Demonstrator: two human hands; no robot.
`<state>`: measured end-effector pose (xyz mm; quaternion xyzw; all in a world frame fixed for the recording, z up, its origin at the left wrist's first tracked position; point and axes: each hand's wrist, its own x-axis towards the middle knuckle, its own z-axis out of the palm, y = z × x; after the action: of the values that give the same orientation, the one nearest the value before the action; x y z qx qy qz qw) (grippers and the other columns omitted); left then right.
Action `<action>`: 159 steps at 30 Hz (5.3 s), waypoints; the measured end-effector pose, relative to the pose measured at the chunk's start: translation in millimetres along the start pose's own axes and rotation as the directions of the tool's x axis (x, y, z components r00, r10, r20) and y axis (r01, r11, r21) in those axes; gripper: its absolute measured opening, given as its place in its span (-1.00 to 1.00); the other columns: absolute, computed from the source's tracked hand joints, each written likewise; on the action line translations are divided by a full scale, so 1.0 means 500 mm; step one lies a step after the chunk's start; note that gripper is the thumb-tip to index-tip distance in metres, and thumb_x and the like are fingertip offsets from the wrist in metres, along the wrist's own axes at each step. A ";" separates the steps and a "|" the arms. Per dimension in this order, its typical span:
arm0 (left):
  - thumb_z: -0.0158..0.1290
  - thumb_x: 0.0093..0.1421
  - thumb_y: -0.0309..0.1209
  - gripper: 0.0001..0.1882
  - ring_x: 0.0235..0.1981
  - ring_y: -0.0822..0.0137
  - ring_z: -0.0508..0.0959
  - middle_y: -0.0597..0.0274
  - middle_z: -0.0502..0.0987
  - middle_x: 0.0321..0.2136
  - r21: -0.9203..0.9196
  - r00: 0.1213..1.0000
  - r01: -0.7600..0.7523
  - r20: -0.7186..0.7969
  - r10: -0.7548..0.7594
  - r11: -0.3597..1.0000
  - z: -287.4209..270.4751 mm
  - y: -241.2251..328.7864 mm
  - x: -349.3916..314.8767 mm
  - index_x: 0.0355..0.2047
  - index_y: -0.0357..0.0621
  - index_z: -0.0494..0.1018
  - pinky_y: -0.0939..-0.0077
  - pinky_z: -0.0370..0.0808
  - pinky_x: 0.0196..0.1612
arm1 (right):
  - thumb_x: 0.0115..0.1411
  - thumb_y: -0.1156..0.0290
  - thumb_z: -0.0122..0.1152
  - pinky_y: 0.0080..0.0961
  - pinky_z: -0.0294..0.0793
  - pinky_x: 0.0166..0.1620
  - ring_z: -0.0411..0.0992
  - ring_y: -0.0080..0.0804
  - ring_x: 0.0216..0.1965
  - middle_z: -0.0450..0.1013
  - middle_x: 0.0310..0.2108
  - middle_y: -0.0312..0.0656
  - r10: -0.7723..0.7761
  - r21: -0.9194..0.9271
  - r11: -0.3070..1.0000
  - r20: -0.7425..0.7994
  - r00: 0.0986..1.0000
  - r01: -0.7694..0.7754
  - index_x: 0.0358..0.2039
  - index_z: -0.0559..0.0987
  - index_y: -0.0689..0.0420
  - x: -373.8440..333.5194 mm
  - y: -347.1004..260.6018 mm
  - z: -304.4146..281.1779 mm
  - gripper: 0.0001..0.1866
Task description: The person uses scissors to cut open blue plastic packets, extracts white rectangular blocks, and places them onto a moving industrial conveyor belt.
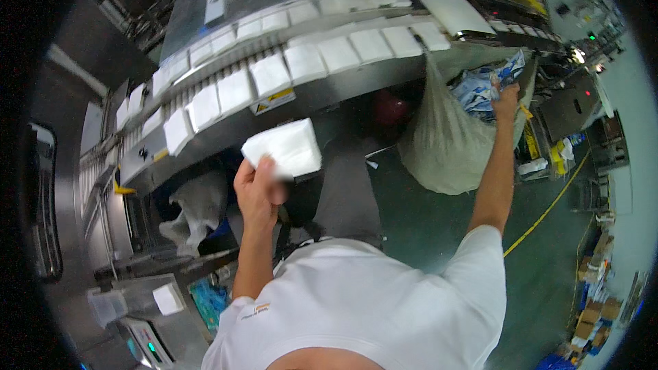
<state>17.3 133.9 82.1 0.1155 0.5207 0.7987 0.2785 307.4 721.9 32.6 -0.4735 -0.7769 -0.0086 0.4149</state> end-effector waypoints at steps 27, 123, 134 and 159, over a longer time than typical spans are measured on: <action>0.14 0.15 -0.52 -0.12 0.31 0.07 0.39 -0.19 0.24 0.34 -0.023 0.867 -0.254 0.437 0.238 0.967 -0.091 0.035 -0.029 0.45 -0.26 -0.01 0.17 0.31 0.35 | 0.36 0.62 0.14 -0.54 0.52 0.08 0.51 -0.53 0.01 0.54 -0.01 -0.12 -0.676 0.651 0.284 0.656 0.335 -0.704 0.22 0.36 0.29 -0.373 -0.810 -0.264 -0.57; 0.31 0.18 -0.62 -0.48 -0.07 0.34 0.64 0.02 0.62 -0.08 0.074 0.971 -0.200 0.152 0.187 0.977 0.028 0.045 -0.039 0.08 -0.27 0.30 0.48 0.62 -0.05 | 0.35 0.42 0.18 -0.53 0.56 -0.24 0.54 -0.53 -0.31 0.57 -0.28 -0.20 -0.461 0.690 0.564 0.718 0.521 -0.453 0.04 0.49 0.20 -0.385 -0.766 -0.270 -0.72; 0.32 0.03 -0.57 -0.54 0.12 0.02 0.58 -0.02 0.58 0.09 0.425 0.438 -0.894 0.759 0.481 0.143 -0.023 0.072 -0.020 0.00 -0.31 0.58 0.20 0.48 0.23 | 0.54 0.06 -0.13 -0.37 0.69 -0.11 0.59 -0.44 -0.13 0.57 -0.06 -0.15 -0.556 0.336 0.175 0.810 0.189 -0.925 0.09 0.51 0.25 -0.409 -0.765 -0.265 -0.51; 0.33 0.15 -0.61 -0.30 0.11 0.24 0.55 0.02 0.55 0.05 -0.169 0.982 0.032 0.187 0.000 0.985 -0.007 0.037 -0.073 0.25 -0.27 0.23 0.33 0.55 0.14 | 0.33 0.44 0.26 -0.54 0.57 -0.08 0.53 -0.51 -0.04 0.52 -0.03 -0.19 -0.563 0.627 0.255 0.715 0.414 -0.736 0.21 0.39 0.24 -0.423 -0.770 -0.296 -0.52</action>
<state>39.4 105.1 100.9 0.1609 0.4227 0.8240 0.3412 159.7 295.2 137.5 -0.0870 -0.6457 0.7502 0.1127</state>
